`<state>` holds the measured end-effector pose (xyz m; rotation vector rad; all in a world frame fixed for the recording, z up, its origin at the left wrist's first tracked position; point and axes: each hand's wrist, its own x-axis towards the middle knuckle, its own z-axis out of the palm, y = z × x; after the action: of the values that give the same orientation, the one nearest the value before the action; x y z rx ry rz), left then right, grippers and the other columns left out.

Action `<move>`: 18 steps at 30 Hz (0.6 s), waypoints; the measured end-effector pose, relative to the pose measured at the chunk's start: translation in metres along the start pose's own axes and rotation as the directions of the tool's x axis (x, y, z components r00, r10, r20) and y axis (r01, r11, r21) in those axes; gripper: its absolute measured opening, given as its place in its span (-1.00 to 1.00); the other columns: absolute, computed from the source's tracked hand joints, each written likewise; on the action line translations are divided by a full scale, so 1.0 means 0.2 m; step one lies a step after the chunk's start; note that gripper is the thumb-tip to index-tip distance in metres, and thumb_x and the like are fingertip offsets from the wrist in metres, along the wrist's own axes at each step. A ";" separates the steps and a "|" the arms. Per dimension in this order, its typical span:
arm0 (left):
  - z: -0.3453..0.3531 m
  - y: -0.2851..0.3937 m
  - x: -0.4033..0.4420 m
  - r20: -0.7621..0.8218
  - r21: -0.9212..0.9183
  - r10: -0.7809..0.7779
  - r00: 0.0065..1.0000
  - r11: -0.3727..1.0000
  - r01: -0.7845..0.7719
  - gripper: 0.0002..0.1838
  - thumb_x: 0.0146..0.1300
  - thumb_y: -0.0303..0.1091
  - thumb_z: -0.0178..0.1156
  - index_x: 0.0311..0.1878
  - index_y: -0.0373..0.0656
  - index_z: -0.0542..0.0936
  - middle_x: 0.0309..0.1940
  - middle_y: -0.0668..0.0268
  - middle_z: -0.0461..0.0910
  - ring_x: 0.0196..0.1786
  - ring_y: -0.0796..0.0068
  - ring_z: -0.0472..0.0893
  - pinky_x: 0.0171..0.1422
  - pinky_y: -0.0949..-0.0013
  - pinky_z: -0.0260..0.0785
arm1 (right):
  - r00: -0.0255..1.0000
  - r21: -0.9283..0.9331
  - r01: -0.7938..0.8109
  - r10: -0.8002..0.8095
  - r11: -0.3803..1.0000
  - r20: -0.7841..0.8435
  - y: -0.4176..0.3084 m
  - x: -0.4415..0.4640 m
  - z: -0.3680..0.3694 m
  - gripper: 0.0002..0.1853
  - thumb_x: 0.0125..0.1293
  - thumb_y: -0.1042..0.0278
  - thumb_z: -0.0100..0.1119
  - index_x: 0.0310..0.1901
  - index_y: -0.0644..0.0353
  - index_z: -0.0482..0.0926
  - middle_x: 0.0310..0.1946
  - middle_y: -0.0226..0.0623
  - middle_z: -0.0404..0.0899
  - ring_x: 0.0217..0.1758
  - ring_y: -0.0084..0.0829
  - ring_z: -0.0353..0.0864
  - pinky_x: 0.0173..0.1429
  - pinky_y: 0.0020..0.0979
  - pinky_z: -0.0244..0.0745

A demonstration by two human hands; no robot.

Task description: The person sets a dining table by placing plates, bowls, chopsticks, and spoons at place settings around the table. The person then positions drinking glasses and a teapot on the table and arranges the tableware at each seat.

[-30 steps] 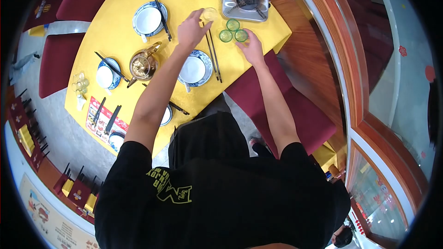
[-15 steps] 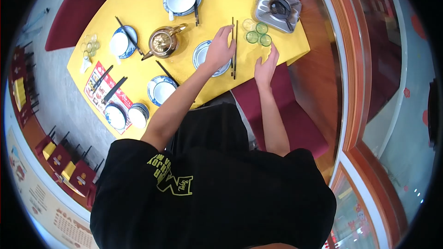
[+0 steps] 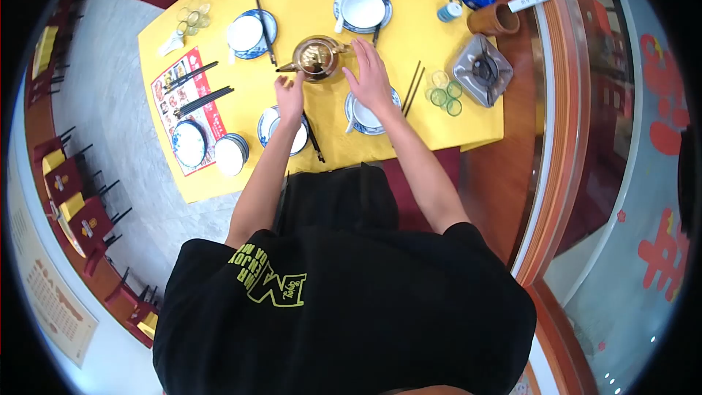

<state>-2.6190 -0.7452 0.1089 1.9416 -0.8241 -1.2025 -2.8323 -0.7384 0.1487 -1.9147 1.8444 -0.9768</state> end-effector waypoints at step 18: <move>0.10 0.18 0.18 0.322 -0.242 -0.039 0.946 0.963 0.122 -0.31 0.44 -0.32 0.35 0.51 -0.31 0.29 0.26 0.12 0.62 0.00 0.41 0.75 0.04 0.34 0.58 | 0.739 0.177 -0.447 0.251 0.877 0.625 0.16 0.19 0.10 -0.55 0.22 -0.02 0.63 -0.33 0.29 0.75 -0.64 -0.27 0.52 -0.58 -0.43 0.35 -0.39 -0.28 0.34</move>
<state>-2.6298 -0.7985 0.1139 1.6073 -0.7068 -1.6140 -2.8471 -0.7837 0.1236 -1.3758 1.4838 -0.4370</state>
